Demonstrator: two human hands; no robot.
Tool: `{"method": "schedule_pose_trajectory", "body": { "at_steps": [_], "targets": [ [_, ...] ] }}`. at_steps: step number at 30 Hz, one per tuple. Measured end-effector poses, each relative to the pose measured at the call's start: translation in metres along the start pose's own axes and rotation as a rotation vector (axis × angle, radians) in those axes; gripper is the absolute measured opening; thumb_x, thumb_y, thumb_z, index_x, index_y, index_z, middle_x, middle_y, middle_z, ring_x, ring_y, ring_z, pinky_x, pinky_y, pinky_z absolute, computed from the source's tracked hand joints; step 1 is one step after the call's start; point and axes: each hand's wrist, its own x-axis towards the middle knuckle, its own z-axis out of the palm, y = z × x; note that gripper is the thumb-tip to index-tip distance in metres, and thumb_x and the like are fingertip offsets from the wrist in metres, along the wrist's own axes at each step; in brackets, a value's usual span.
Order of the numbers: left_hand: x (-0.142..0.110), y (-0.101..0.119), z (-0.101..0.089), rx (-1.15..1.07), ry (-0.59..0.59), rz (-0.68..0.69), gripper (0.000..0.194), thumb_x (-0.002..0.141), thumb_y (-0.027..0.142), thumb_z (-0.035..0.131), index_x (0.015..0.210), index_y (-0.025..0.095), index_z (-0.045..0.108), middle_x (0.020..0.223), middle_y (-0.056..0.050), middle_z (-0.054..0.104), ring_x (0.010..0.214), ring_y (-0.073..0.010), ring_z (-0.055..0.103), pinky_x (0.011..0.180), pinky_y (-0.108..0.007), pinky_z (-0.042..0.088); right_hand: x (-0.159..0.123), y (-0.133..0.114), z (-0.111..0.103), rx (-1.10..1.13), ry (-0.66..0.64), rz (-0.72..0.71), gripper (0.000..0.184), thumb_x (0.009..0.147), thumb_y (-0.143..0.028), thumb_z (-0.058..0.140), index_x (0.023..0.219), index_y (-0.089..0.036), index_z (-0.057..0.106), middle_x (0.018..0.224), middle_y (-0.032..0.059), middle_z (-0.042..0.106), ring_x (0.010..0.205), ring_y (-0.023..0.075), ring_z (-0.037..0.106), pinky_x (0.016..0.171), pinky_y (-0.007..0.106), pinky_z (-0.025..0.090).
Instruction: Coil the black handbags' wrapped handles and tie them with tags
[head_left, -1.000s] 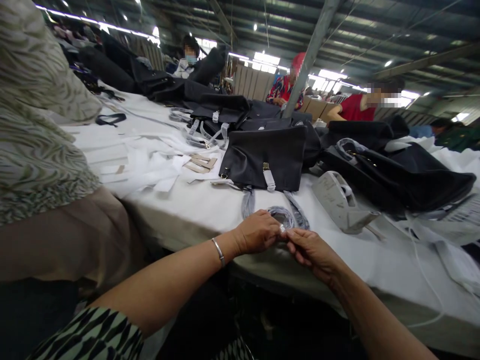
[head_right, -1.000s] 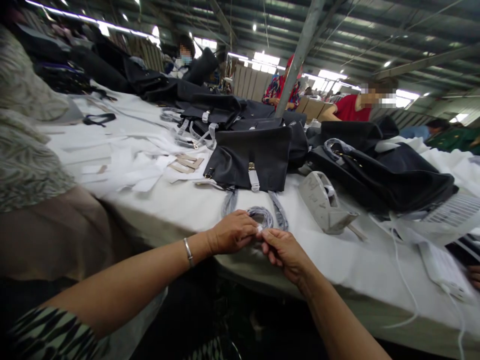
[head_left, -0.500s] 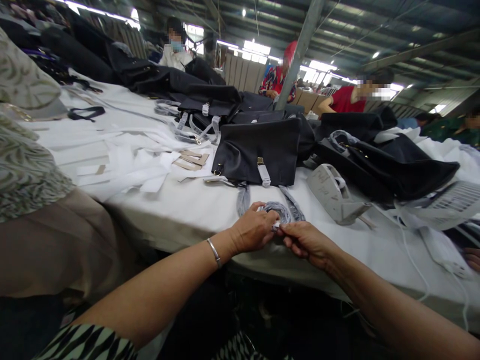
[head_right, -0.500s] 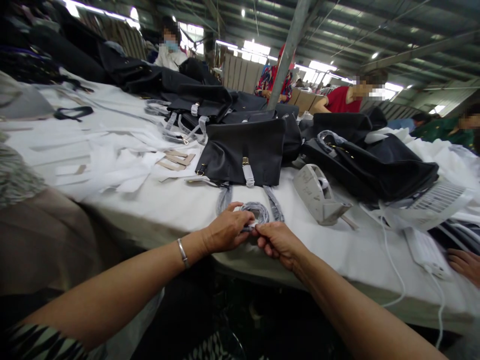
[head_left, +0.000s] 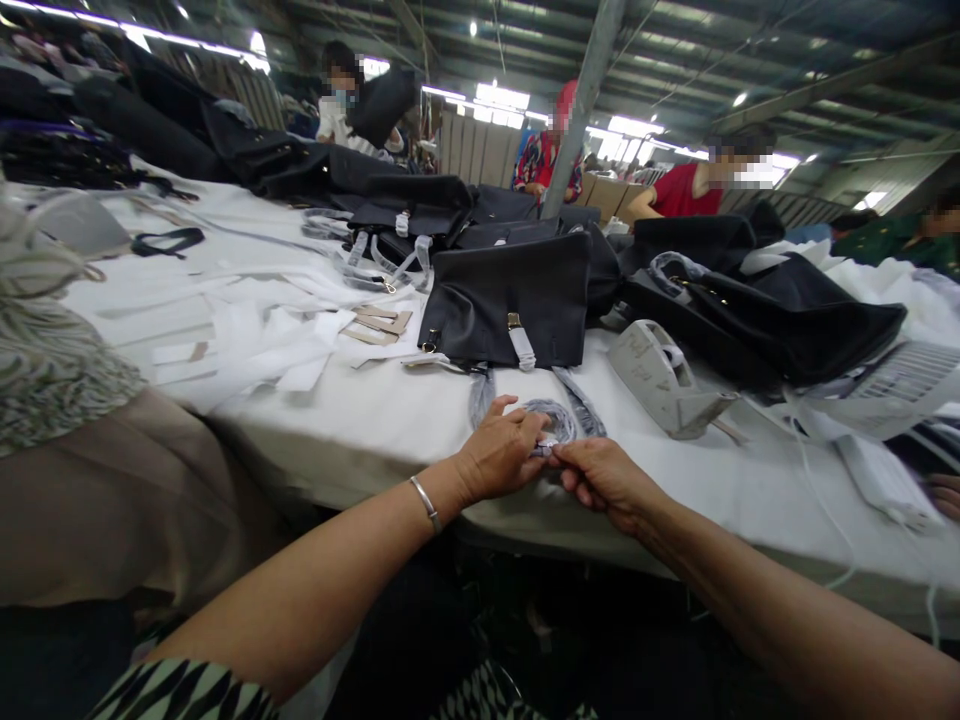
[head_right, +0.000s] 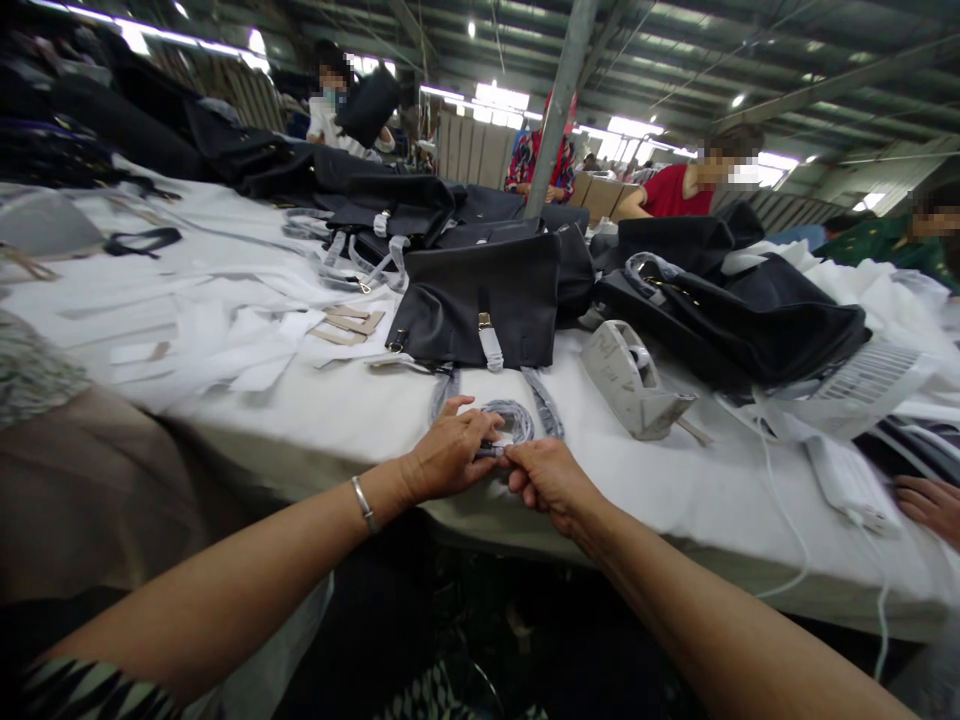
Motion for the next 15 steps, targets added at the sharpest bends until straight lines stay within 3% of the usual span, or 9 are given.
{"method": "schedule_pose_trajectory", "body": {
  "at_steps": [9,15],
  "targets": [
    [0.0000,0.0000,-0.0025,0.033,-0.017,0.018,0.052,0.083,0.028,0.062,0.129,0.014,0.044,0.099,-0.006,0.071,0.101,-0.0224,0.062,0.109,-0.046,0.023,-0.0076,-0.0018,0.0033,0.073,0.024,0.001,0.022,0.085,-0.033,0.055,0.075,-0.014,0.062,0.044,-0.0042,0.051,0.028,0.0029,0.036,0.028,0.013,0.016],
    [-0.0006,-0.0006,-0.0026,0.086,-0.039,0.047,0.041,0.086,0.029,0.059,0.125,0.020,0.054,0.102,-0.007,0.069,0.098,-0.0217,0.061,0.109,-0.048,0.022,-0.0065,-0.0081,0.0050,0.074,0.046,0.060,0.018,0.083,-0.028,0.057,0.073,-0.014,0.060,0.043,-0.0037,0.051,0.028,0.0037,0.037,0.027,0.014,0.016]
  ]
}}
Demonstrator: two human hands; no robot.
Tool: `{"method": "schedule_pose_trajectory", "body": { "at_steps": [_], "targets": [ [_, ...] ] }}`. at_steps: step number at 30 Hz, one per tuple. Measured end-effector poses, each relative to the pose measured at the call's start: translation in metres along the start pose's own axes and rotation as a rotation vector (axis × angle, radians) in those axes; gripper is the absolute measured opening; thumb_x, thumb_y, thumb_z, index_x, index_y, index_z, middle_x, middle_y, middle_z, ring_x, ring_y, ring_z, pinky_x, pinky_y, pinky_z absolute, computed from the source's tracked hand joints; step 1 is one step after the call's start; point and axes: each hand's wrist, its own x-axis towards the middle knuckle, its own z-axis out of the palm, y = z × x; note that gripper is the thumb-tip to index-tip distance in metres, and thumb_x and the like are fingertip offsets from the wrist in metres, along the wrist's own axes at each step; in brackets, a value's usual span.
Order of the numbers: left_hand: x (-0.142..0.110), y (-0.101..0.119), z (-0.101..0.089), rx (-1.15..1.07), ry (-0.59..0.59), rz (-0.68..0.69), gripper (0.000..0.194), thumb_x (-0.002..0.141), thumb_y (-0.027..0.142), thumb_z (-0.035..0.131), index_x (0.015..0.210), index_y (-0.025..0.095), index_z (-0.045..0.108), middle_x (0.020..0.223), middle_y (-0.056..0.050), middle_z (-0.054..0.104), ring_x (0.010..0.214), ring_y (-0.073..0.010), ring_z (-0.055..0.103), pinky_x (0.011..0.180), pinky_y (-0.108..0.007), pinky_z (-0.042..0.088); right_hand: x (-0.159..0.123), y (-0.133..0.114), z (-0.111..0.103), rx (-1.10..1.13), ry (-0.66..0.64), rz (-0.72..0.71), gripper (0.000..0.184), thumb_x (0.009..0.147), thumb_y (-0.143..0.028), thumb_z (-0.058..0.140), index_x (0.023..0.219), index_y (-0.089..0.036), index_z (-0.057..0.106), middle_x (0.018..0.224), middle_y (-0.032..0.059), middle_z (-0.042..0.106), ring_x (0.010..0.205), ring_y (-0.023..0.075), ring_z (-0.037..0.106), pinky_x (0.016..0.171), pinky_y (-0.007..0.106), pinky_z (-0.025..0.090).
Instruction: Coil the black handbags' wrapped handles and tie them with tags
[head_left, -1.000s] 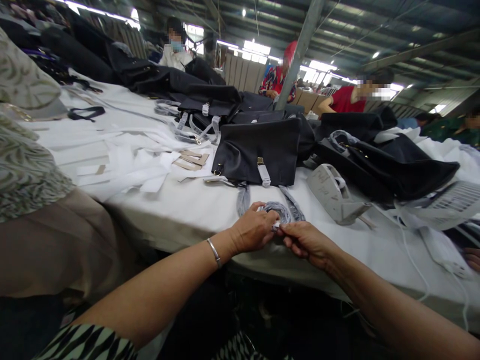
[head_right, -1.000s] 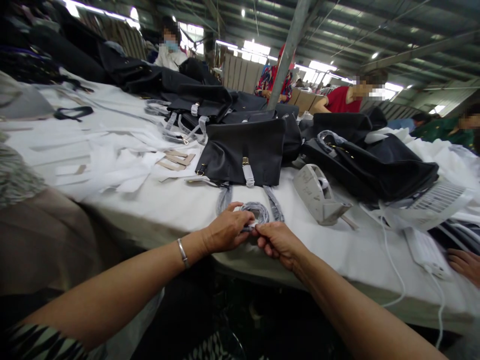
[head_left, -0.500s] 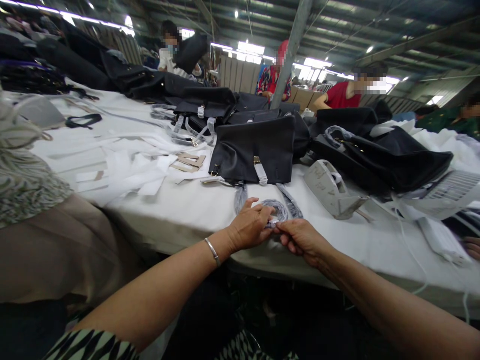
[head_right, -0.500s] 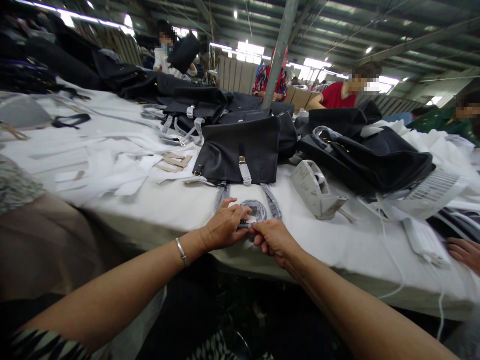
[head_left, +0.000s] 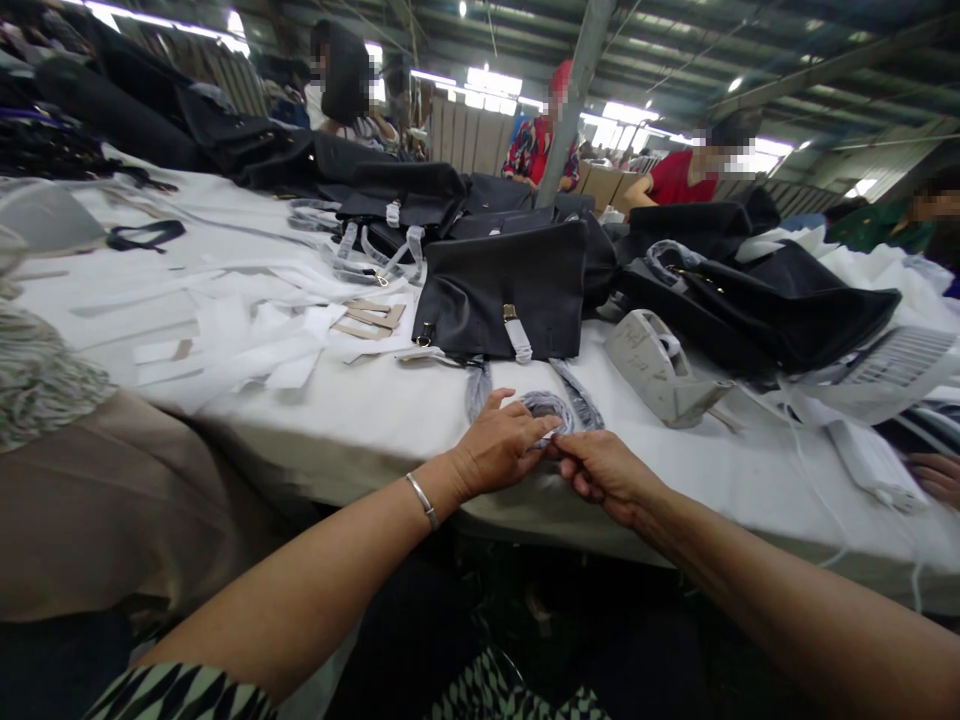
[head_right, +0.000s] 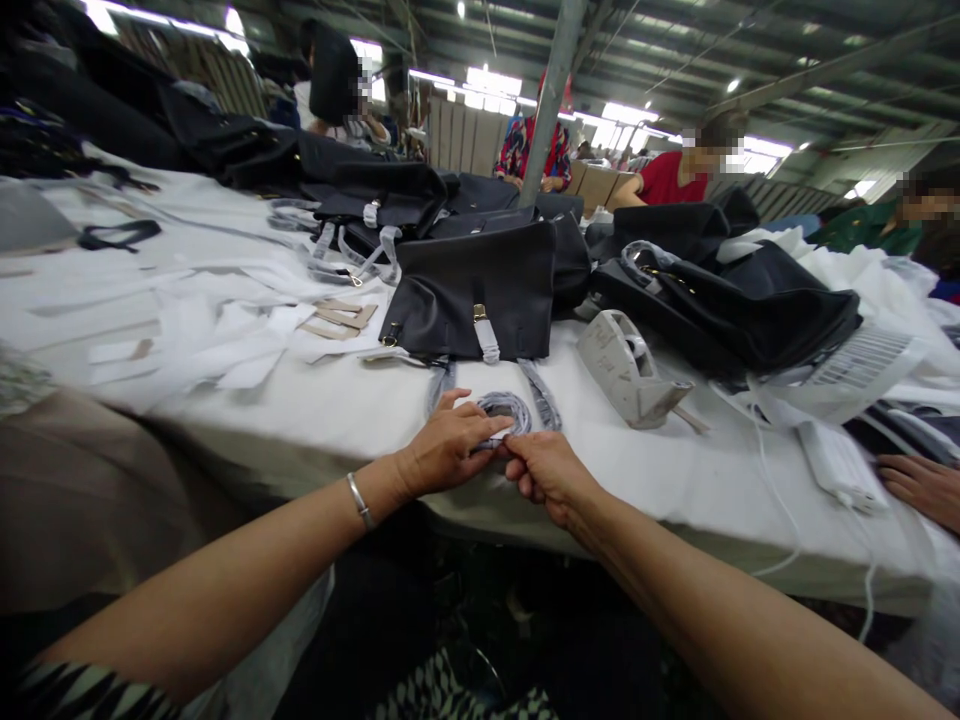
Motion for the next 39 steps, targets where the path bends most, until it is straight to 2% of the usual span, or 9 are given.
{"method": "schedule_pose_trajectory", "body": {
  "at_steps": [5,8,14,21,26,31,39],
  "targets": [
    [0.001,0.001,0.001,-0.011,0.036,-0.021,0.043,0.085,0.030,0.061,0.124,0.013,0.052,0.108,-0.009,0.069,0.099,-0.0222,0.061,0.110,-0.046,0.023,-0.005,0.000,0.003,0.062,0.022,0.000,0.021,0.089,-0.027,0.050,0.077,-0.013,0.061,0.045,-0.0046,0.051,0.028,0.0028,0.036,0.028,0.013,0.018],
    [0.001,0.002,-0.001,-0.002,0.011,-0.017,0.039,0.085,0.029,0.060,0.123,0.017,0.055,0.105,-0.007,0.069,0.098,-0.0212,0.061,0.109,-0.047,0.022,-0.005,0.001,0.004,0.089,0.029,0.010,0.024,0.091,-0.027,0.048,0.078,-0.012,0.061,0.046,-0.0043,0.052,0.028,0.0026,0.036,0.028,0.013,0.017],
    [0.001,0.002,-0.003,0.024,-0.037,-0.014,0.022,0.084,0.027,0.061,0.105,0.022,0.066,0.094,-0.004,0.070,0.097,-0.0207,0.059,0.110,-0.048,0.019,-0.005,-0.001,0.004,0.062,0.027,0.016,0.024,0.093,-0.025,0.047,0.078,-0.012,0.060,0.045,-0.0048,0.050,0.028,0.0027,0.035,0.028,0.013,0.016],
    [0.003,0.006,-0.007,0.085,-0.093,-0.010,0.028,0.085,0.031,0.061,0.109,0.018,0.064,0.099,-0.007,0.068,0.108,-0.0271,0.051,0.102,-0.046,0.030,-0.014,-0.003,-0.002,0.023,-0.004,0.067,0.021,0.088,-0.017,0.055,0.068,-0.011,0.056,0.044,-0.0045,0.050,0.029,0.0023,0.036,0.027,0.012,0.017],
    [0.004,0.007,-0.009,0.086,-0.116,-0.007,0.024,0.085,0.028,0.061,0.107,0.018,0.063,0.102,-0.007,0.066,0.110,-0.0278,0.049,0.098,-0.043,0.034,-0.020,-0.003,-0.004,0.147,-0.060,0.135,0.016,0.089,-0.016,0.054,0.075,-0.009,0.059,0.043,-0.0051,0.049,0.028,0.0016,0.034,0.027,0.010,0.017],
    [0.004,0.011,-0.009,0.083,-0.128,-0.039,0.012,0.086,0.023,0.056,0.096,0.019,0.061,0.096,-0.006,0.067,0.112,-0.0280,0.049,0.094,-0.043,0.036,-0.030,-0.001,-0.001,0.364,-0.098,0.152,0.013,0.093,-0.016,0.050,0.088,-0.009,0.060,0.049,-0.0056,0.052,0.028,0.0006,0.033,0.026,0.010,0.015],
    [0.007,0.012,-0.007,0.072,-0.102,-0.063,0.008,0.085,0.026,0.058,0.091,0.020,0.060,0.092,-0.004,0.066,0.111,-0.0262,0.051,0.095,-0.044,0.034,-0.047,0.001,0.004,0.428,-0.038,0.097,0.014,0.092,-0.015,0.051,0.080,-0.009,0.056,0.058,0.0000,0.060,0.028,0.0010,0.036,0.026,0.011,0.017]
  ]
}}
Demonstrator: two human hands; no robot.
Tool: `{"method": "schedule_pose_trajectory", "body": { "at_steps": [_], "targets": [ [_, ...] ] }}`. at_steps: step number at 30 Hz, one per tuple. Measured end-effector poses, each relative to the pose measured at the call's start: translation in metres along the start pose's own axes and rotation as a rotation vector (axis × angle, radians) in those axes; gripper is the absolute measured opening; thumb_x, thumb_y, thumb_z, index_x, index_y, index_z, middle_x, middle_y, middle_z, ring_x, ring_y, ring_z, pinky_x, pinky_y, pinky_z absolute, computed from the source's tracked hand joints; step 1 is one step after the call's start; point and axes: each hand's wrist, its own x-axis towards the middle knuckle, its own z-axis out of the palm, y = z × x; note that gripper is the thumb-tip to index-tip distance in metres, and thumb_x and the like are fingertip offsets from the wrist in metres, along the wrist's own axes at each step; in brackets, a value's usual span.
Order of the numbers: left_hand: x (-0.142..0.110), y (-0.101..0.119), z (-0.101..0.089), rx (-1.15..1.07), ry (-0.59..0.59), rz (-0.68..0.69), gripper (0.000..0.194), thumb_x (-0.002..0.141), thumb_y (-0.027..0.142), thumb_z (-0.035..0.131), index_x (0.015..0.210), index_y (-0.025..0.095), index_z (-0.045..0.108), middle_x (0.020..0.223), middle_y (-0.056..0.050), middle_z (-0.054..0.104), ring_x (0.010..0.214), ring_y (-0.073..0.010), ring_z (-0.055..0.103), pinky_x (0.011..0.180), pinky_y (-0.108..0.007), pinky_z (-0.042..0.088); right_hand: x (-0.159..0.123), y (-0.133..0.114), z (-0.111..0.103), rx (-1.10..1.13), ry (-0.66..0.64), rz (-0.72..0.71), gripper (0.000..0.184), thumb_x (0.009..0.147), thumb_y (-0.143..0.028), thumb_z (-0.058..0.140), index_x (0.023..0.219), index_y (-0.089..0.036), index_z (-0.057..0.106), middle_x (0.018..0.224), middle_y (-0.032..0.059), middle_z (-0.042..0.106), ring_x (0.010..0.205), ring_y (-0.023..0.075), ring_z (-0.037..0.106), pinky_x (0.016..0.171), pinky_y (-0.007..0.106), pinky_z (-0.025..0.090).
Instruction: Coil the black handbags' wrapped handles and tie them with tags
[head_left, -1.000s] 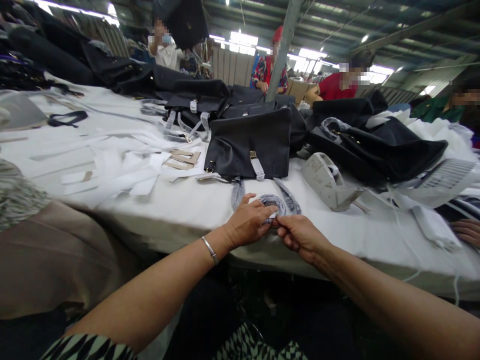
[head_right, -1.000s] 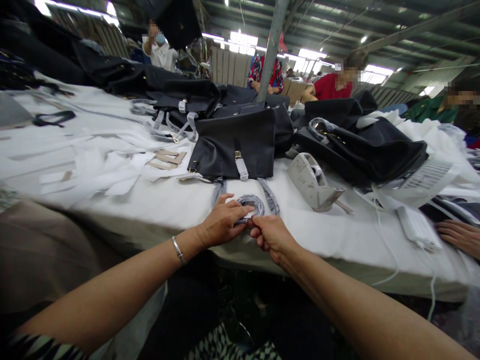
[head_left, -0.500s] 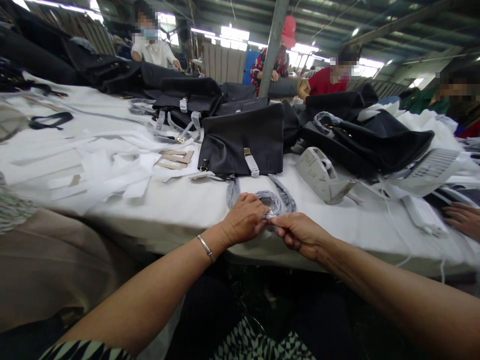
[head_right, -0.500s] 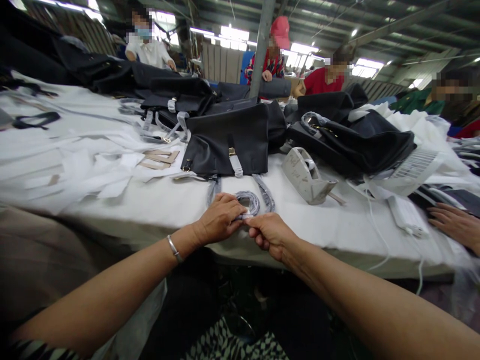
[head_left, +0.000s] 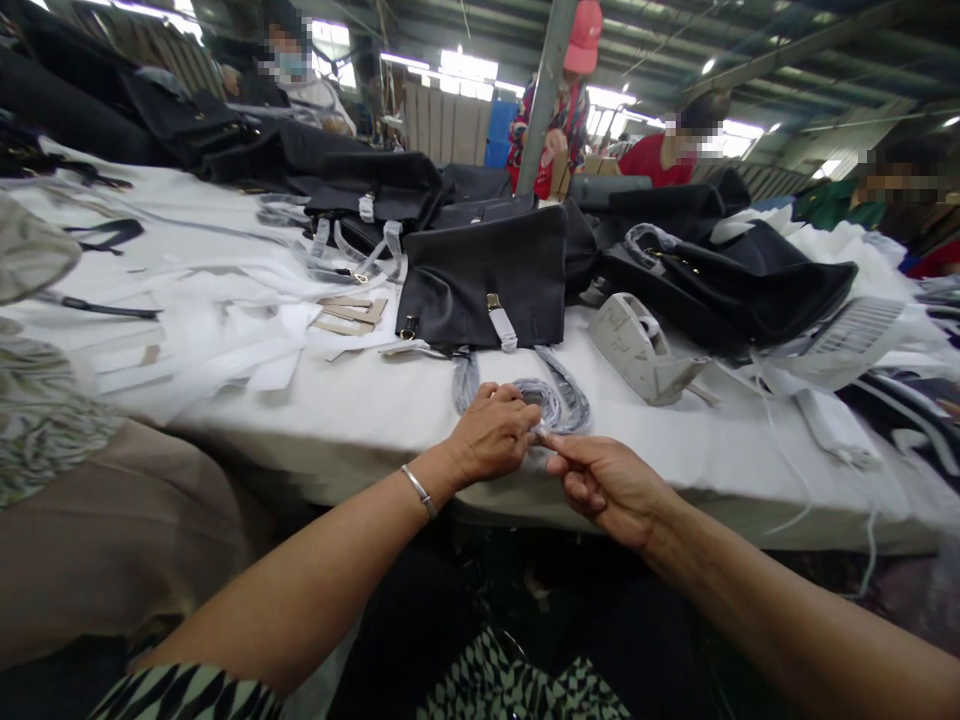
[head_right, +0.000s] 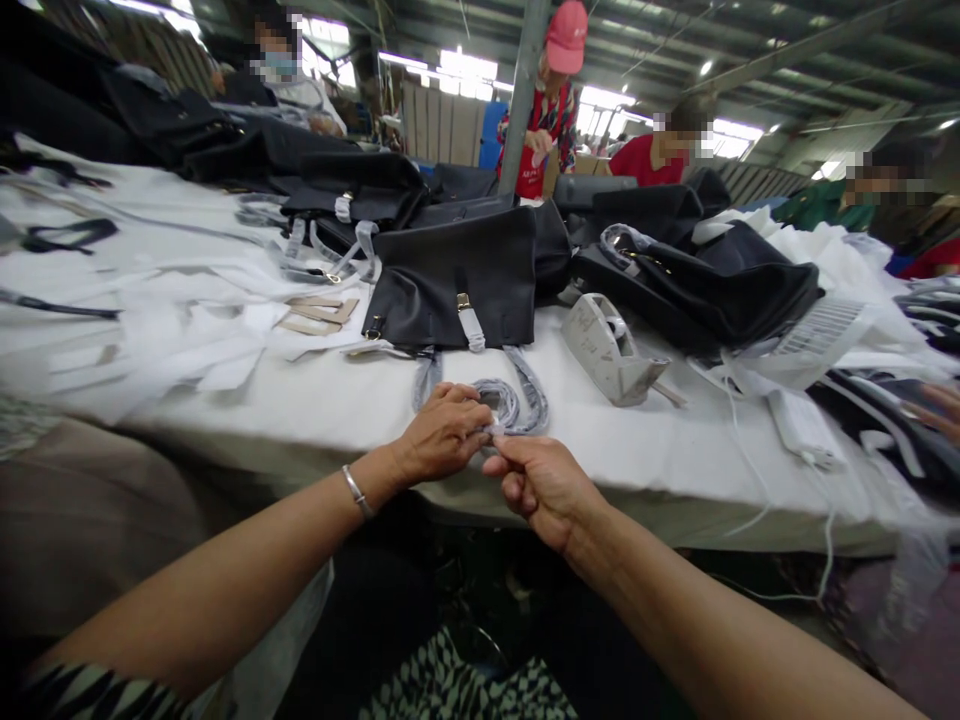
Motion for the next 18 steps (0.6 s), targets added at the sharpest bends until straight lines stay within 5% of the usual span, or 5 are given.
{"method": "schedule_pose_trajectory", "body": {
  "at_steps": [5,9,14,18],
  "targets": [
    [0.000,-0.002,0.002,-0.045,0.021,-0.022,0.014,0.084,0.025,0.061,0.097,0.021,0.061,0.098,-0.005,0.066,0.112,-0.0254,0.050,0.099,-0.044,0.031,-0.012,0.019,-0.011,0.234,0.015,-0.034,0.012,0.090,-0.015,0.051,0.098,-0.011,0.059,0.059,-0.0034,0.055,0.032,0.0004,0.033,0.029,0.010,0.019],
    [0.001,-0.003,0.002,-0.077,0.015,-0.032,0.015,0.083,0.025,0.062,0.097,0.021,0.062,0.099,-0.005,0.066,0.110,-0.0245,0.051,0.099,-0.043,0.031,-0.014,0.031,-0.029,0.169,0.069,-0.105,0.020,0.081,-0.022,0.063,0.099,-0.012,0.061,0.062,-0.0029,0.055,0.037,0.0019,0.038,0.031,0.011,0.019],
    [0.003,-0.002,0.001,-0.098,-0.011,-0.050,0.013,0.084,0.025,0.060,0.096,0.022,0.062,0.097,-0.004,0.066,0.109,-0.0238,0.051,0.099,-0.043,0.031,-0.004,0.024,-0.047,-0.395,0.111,-0.394,0.026,0.077,-0.035,0.066,0.094,-0.016,0.064,0.075,0.0027,0.063,0.045,0.0067,0.045,0.036,0.018,0.029],
    [0.003,-0.002,0.000,-0.110,-0.032,-0.058,0.016,0.085,0.025,0.059,0.100,0.022,0.062,0.096,-0.003,0.066,0.110,-0.0236,0.051,0.101,-0.043,0.030,0.015,0.026,-0.053,-1.030,0.253,-0.855,0.029,0.081,-0.029,0.061,0.108,-0.021,0.065,0.103,0.0066,0.064,0.070,0.0149,0.058,0.070,0.030,0.050]
  ]
}}
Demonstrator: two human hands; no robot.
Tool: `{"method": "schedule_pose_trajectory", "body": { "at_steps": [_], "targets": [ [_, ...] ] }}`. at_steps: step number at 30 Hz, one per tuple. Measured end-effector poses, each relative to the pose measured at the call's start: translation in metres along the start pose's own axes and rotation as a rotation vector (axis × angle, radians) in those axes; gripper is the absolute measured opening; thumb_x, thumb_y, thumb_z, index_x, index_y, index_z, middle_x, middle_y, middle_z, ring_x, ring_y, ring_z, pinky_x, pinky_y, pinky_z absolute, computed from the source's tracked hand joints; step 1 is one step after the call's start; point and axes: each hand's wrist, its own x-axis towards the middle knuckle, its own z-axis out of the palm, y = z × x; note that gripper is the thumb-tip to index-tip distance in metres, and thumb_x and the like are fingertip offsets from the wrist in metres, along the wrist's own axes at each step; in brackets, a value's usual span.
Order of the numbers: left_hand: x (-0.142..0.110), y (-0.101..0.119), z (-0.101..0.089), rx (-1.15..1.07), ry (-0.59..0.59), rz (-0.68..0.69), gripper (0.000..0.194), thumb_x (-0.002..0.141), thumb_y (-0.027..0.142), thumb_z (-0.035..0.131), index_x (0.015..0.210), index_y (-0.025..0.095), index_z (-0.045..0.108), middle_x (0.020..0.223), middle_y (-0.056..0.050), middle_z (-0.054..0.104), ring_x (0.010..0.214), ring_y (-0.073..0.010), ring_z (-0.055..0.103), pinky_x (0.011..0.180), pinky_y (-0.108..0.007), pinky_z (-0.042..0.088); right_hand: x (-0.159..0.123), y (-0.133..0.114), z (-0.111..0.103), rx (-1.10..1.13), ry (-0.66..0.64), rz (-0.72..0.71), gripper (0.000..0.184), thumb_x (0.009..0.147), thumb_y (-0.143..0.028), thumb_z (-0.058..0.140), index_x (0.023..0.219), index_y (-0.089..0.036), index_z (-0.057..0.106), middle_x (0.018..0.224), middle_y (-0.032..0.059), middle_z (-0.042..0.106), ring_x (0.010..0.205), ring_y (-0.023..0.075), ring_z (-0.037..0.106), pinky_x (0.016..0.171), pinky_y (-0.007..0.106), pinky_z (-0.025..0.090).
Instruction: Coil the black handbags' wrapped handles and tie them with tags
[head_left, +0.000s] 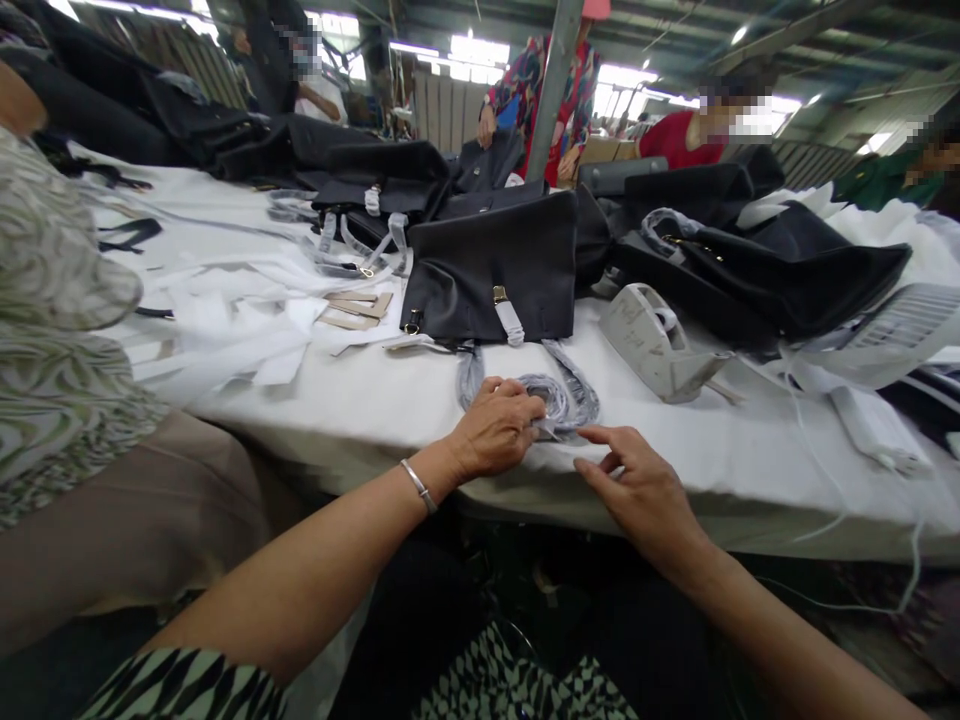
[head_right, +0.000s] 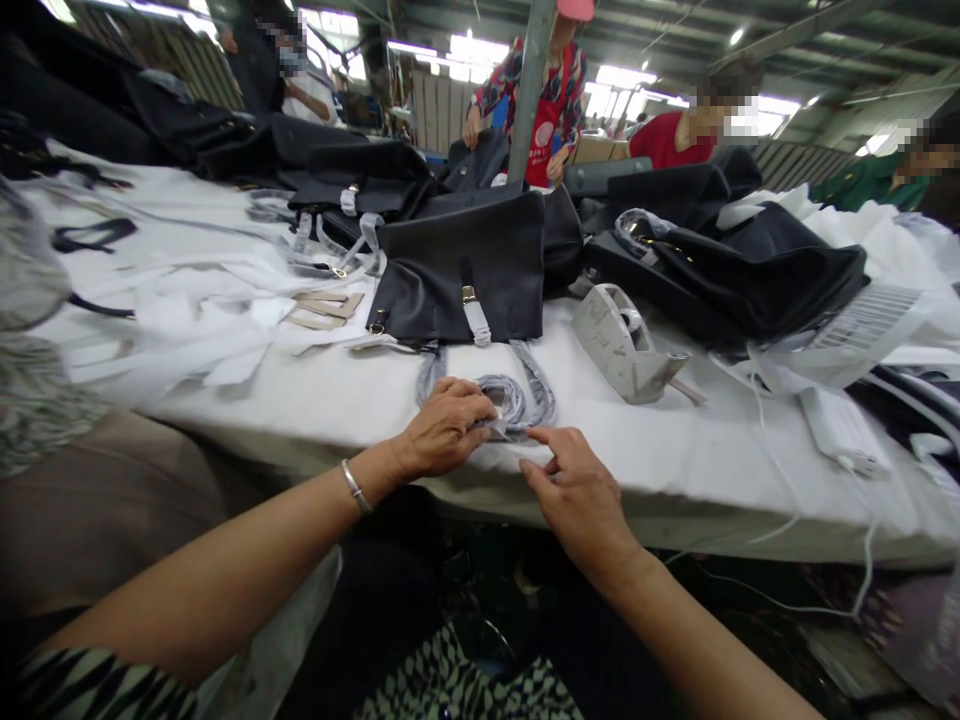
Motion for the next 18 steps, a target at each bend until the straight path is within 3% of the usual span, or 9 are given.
{"method": "schedule_pose_trajectory", "body": {
  "at_steps": [3,5,8,11,14,16,18],
  "targets": [
    [0.000,0.000,0.000,-0.002,0.005,-0.007,0.016,0.085,0.025,0.058,0.101,0.022,0.062,0.099,-0.004,0.065,0.109,-0.0226,0.051,0.101,-0.042,0.030,0.006,0.008,0.012,-0.277,0.061,-0.250,0.032,0.086,-0.023,0.055,0.117,-0.022,0.061,0.113,0.0075,0.061,0.097,0.0208,0.060,0.086,0.033,0.047],
    [0.000,0.000,0.000,-0.007,0.011,-0.008,0.015,0.085,0.024,0.058,0.099,0.021,0.062,0.099,-0.004,0.064,0.108,-0.0217,0.051,0.101,-0.042,0.031,0.010,0.011,0.017,-0.383,0.067,-0.310,0.029,0.089,-0.021,0.052,0.115,-0.021,0.061,0.110,0.0077,0.062,0.103,0.0217,0.059,0.086,0.031,0.046],
    [0.001,0.000,0.001,-0.013,0.018,-0.007,0.016,0.084,0.023,0.059,0.100,0.021,0.062,0.098,-0.004,0.064,0.108,-0.0214,0.051,0.101,-0.042,0.031,0.015,0.014,0.021,-0.427,0.091,-0.301,0.023,0.090,-0.025,0.052,0.109,-0.021,0.063,0.100,0.0068,0.064,0.093,0.0209,0.061,0.078,0.030,0.046],
    [0.001,0.000,0.001,-0.020,0.024,-0.006,0.016,0.083,0.023,0.059,0.099,0.021,0.062,0.098,-0.004,0.065,0.108,-0.0217,0.051,0.101,-0.042,0.030,0.018,0.013,0.020,-0.331,0.093,-0.267,0.017,0.089,-0.027,0.052,0.098,-0.020,0.066,0.092,0.0057,0.064,0.084,0.0191,0.061,0.074,0.029,0.044],
    [0.001,0.000,0.000,-0.031,0.024,-0.008,0.014,0.084,0.024,0.059,0.098,0.021,0.062,0.097,-0.004,0.065,0.107,-0.0218,0.052,0.101,-0.042,0.031,0.024,0.008,0.017,-0.140,0.068,-0.168,0.013,0.086,-0.026,0.054,0.085,-0.019,0.066,0.086,0.0051,0.065,0.081,0.0181,0.059,0.076,0.029,0.043],
    [0.001,0.000,0.000,-0.031,0.022,-0.013,0.014,0.084,0.023,0.059,0.098,0.021,0.062,0.097,-0.004,0.065,0.107,-0.0217,0.052,0.100,-0.042,0.031,0.028,0.002,0.014,0.066,-0.003,0.022,0.012,0.081,-0.030,0.059,0.078,-0.019,0.064,0.074,0.0032,0.063,0.068,0.0156,0.057,0.064,0.027,0.043],
    [0.001,0.000,-0.001,-0.026,0.024,-0.016,0.015,0.084,0.023,0.059,0.098,0.021,0.062,0.097,-0.005,0.065,0.107,-0.0219,0.053,0.100,-0.042,0.032,0.032,-0.006,0.010,0.333,-0.152,0.275,0.019,0.078,-0.035,0.061,0.071,-0.018,0.059,0.057,-0.0012,0.054,0.049,0.0108,0.046,0.046,0.023,0.034]
  ]
}}
